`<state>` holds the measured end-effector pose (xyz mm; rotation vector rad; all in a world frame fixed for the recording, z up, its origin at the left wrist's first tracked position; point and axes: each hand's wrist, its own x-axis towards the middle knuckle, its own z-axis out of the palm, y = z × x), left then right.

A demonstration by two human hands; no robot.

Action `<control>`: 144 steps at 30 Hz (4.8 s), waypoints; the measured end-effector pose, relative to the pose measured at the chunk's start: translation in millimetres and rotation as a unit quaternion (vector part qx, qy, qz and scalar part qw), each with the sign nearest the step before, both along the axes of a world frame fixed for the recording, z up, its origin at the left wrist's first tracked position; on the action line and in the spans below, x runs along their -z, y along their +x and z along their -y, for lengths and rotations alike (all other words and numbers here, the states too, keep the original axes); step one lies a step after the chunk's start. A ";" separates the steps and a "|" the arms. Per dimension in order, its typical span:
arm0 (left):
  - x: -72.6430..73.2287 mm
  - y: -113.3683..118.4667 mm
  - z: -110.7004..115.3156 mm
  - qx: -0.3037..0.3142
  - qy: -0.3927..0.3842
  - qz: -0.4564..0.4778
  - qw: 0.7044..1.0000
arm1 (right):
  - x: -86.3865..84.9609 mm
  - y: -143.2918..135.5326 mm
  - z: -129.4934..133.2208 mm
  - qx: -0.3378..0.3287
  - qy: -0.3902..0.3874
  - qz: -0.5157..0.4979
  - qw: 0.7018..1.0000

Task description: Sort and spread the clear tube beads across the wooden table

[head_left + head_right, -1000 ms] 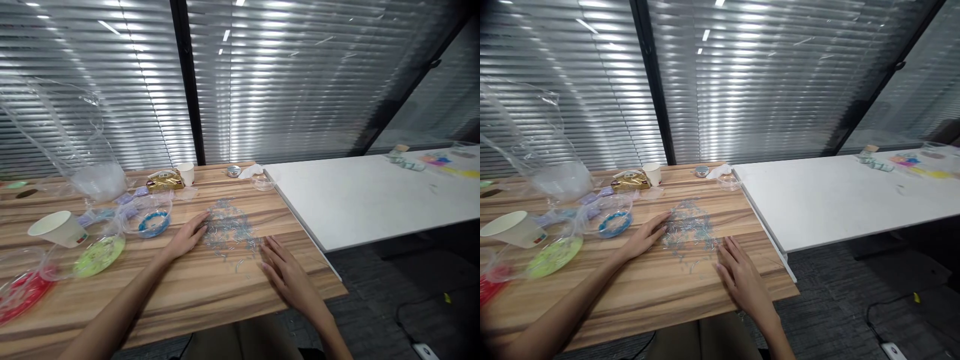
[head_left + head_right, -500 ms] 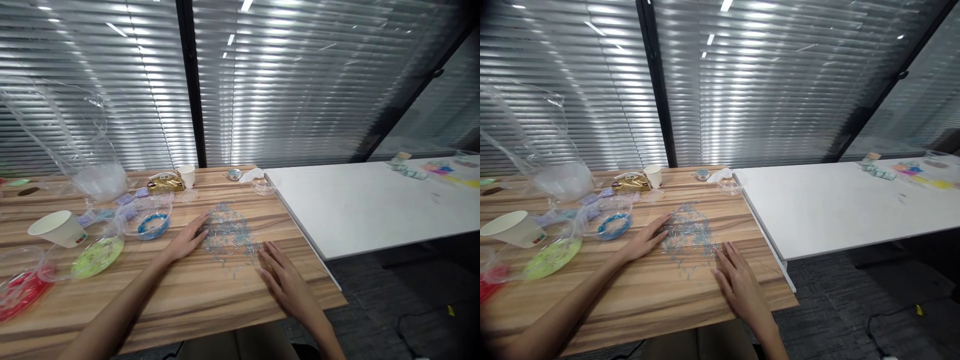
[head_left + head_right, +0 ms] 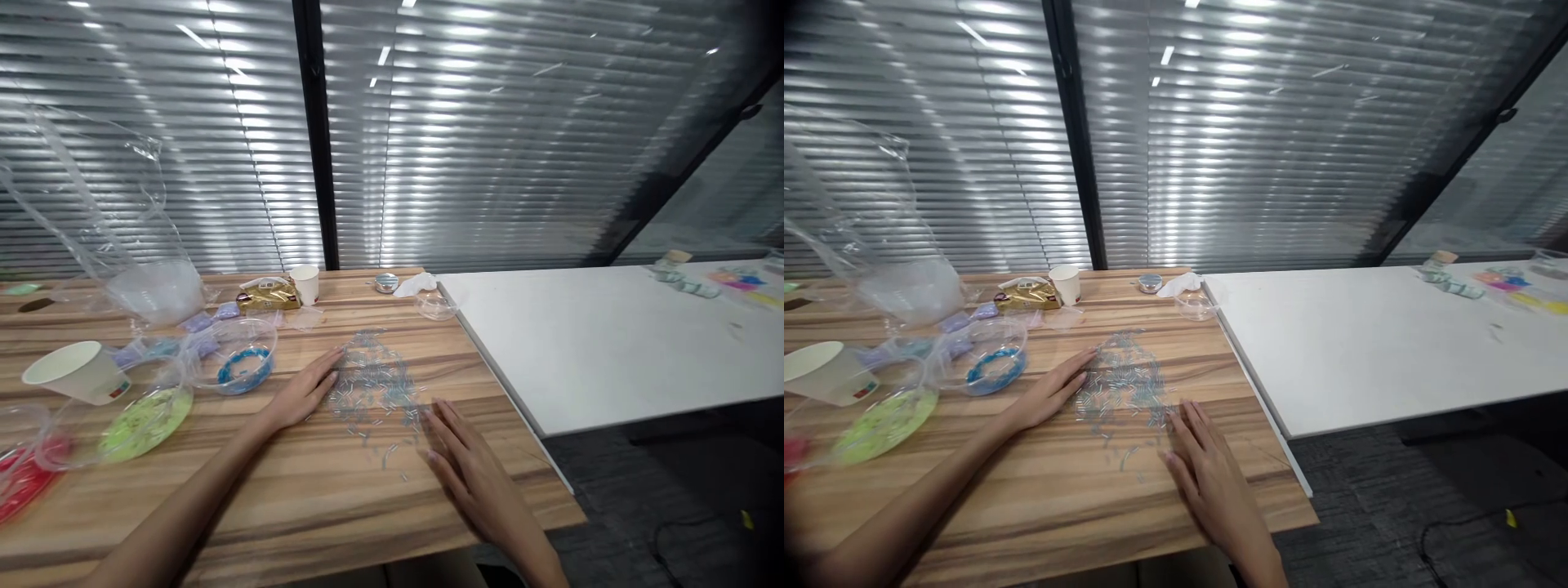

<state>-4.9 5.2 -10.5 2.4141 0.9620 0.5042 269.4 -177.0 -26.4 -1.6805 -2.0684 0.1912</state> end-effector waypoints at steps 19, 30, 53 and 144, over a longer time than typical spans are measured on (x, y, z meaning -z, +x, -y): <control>-10.2 -0.5 7.8 0.083 0.057 -0.043 0.994 | -22.7 -16.6 -128.0 -0.089 0.101 -0.080 0.988; -22.1 -12.5 25.9 0.091 0.067 0.050 0.992 | -23.3 -16.5 -108.5 -0.267 0.183 -0.076 0.943; -18.4 -25.0 33.4 0.171 0.131 -0.049 0.975 | -30.6 -26.9 -97.5 -0.366 0.172 -0.026 0.914; -26.0 -21.1 39.2 0.208 0.140 -0.102 0.963 | -5.8 53.8 -167.3 0.097 0.181 0.077 0.976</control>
